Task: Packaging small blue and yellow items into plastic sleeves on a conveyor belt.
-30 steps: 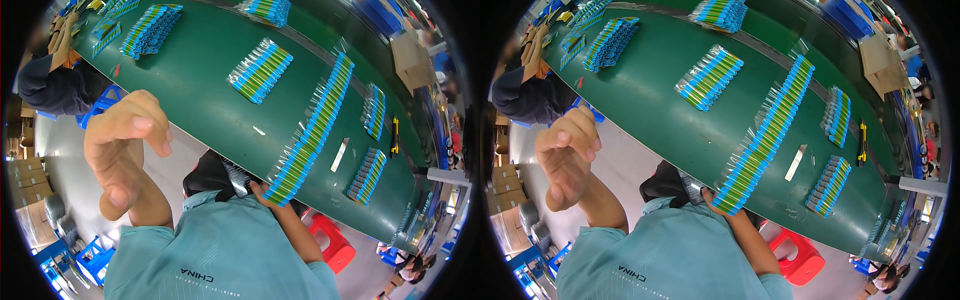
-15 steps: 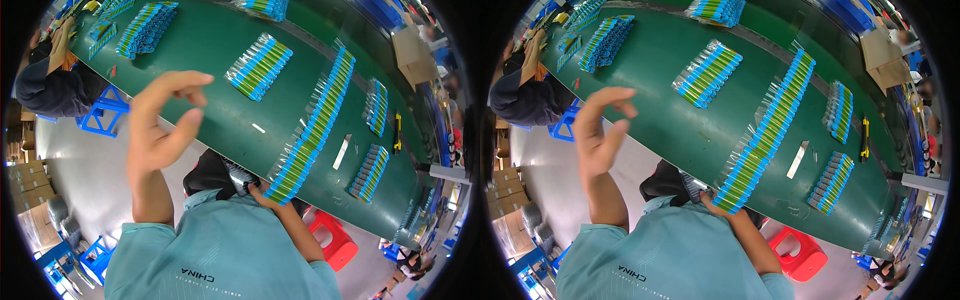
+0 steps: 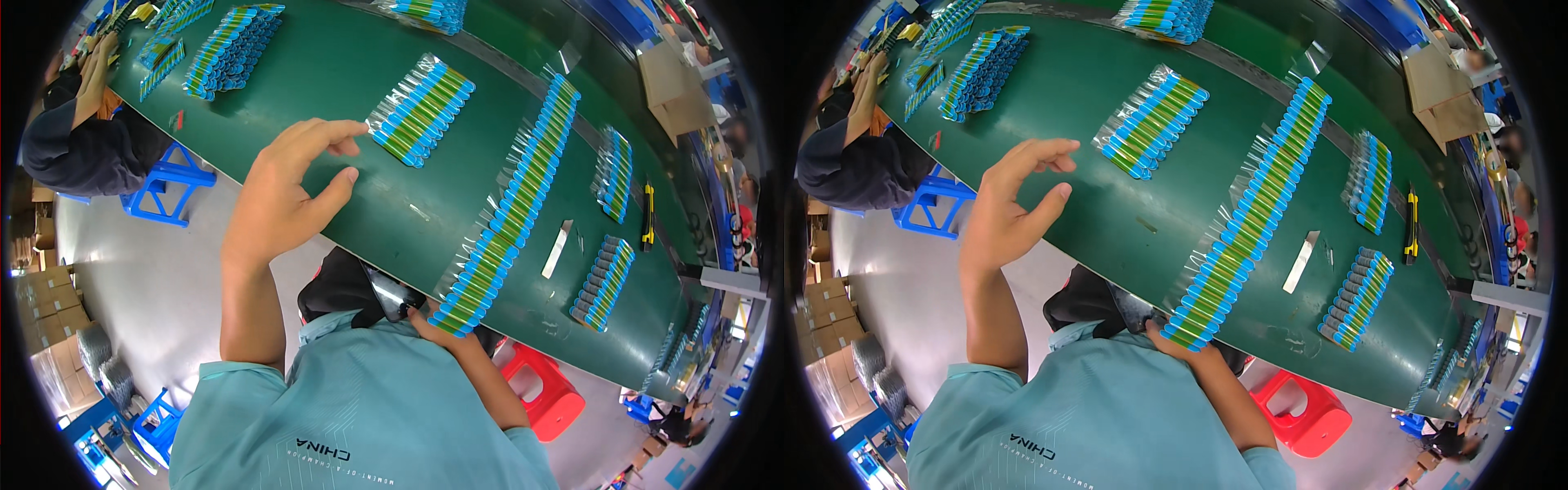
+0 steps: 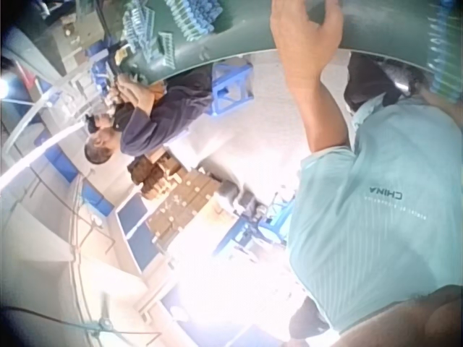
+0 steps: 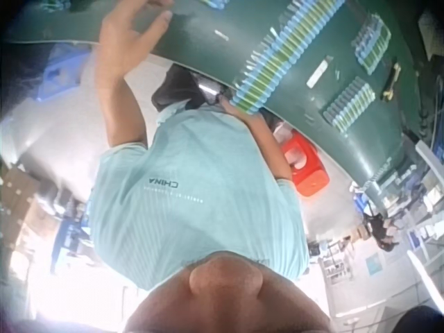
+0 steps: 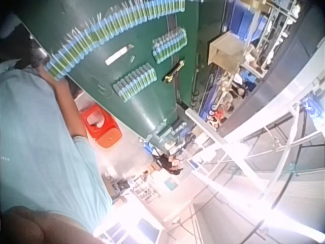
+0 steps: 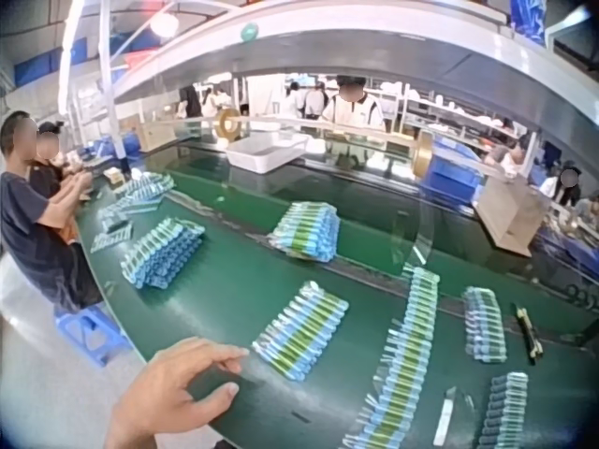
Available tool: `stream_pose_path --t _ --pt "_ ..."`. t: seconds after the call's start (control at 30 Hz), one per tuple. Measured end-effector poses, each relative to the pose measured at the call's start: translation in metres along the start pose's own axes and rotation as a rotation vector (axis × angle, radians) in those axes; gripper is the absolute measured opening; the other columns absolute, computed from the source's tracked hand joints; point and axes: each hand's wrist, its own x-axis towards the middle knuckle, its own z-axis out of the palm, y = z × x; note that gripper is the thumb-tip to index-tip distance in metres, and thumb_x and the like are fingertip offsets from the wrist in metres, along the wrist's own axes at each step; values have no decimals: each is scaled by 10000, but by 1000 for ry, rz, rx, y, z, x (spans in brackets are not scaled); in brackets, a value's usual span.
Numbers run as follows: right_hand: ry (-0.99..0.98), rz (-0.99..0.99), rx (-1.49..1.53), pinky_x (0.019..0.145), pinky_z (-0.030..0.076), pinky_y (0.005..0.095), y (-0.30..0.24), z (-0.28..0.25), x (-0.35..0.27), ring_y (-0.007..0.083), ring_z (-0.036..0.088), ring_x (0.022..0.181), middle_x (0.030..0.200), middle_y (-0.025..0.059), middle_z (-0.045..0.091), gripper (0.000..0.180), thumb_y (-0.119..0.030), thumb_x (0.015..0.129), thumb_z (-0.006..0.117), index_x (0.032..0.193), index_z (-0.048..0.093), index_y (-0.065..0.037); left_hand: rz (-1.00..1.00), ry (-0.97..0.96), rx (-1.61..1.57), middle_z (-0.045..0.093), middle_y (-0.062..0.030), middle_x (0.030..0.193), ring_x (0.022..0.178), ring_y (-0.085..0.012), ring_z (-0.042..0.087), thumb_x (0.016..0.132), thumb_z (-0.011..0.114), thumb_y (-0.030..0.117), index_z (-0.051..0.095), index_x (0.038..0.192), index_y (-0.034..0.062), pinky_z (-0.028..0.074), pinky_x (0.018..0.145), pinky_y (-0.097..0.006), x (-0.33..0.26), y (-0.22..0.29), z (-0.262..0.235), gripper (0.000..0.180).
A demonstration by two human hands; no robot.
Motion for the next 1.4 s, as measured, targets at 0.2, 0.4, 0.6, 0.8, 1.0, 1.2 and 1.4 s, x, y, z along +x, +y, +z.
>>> stream_pose_path --t 0.2,0.4,0.6,0.8,1.0,1.2,1.4 --pt "-165 118 209 775 522 427 -19 -44 -28 321 661 884 964 195 679 327 -292 872 717 1090 707 -49 25 -30 76 663 -142 1138 1091 -302 611 784 712 11 636 1214 28 465 962 -401 14 -15 34 437" --pt "-56 -348 116 687 544 355 -55 -150 -89 291 688 788 953 151 690 294 -175 925 681 1176 660 -22 117 -166 70 627 -138 1215 1146 -346 569 765 747 38 636 1179 38 456 994 -427 10 16 64 429" --pt "368 75 702 635 532 330 -66 -193 -84 244 678 733 1014 166 672 293 -85 906 691 1167 601 13 98 -339 194 521 -149 1357 1248 -342 476 783 796 270 574 1289 23 363 1030 -453 8 46 120 605" --pt "820 377 -349 697 488 489 -67 -172 -22 426 609 831 977 182 563 226 -172 893 717 940 578 1 67 -319 312 409 -199 1481 1353 -370 371 711 857 355 542 1328 43 271 1068 -522 -2 55 140 759" --pt "774 293 -310 717 487 434 -56 -181 -32 367 613 817 919 172 601 169 -101 846 731 925 626 5 -38 -375 -485 667 -116 1126 956 -220 674 785 752 -48 480 1102 64 514 838 -330 31 31 137 432" --pt "714 405 -180 650 468 365 -53 -186 -42 251 577 651 881 138 631 212 -37 815 741 995 635 2 -113 -391 -624 636 -78 1082 874 -125 629 809 686 -97 460 1288 68 507 715 -249 46 37 126 554" --pt "600 447 -70 587 445 337 -70 -194 -44 170 539 629 808 73 576 147 13 802 724 905 619 9 108 -278 -628 623 -96 1143 824 -131 617 783 688 -56 425 1484 128 505 690 -254 56 43 122 771"
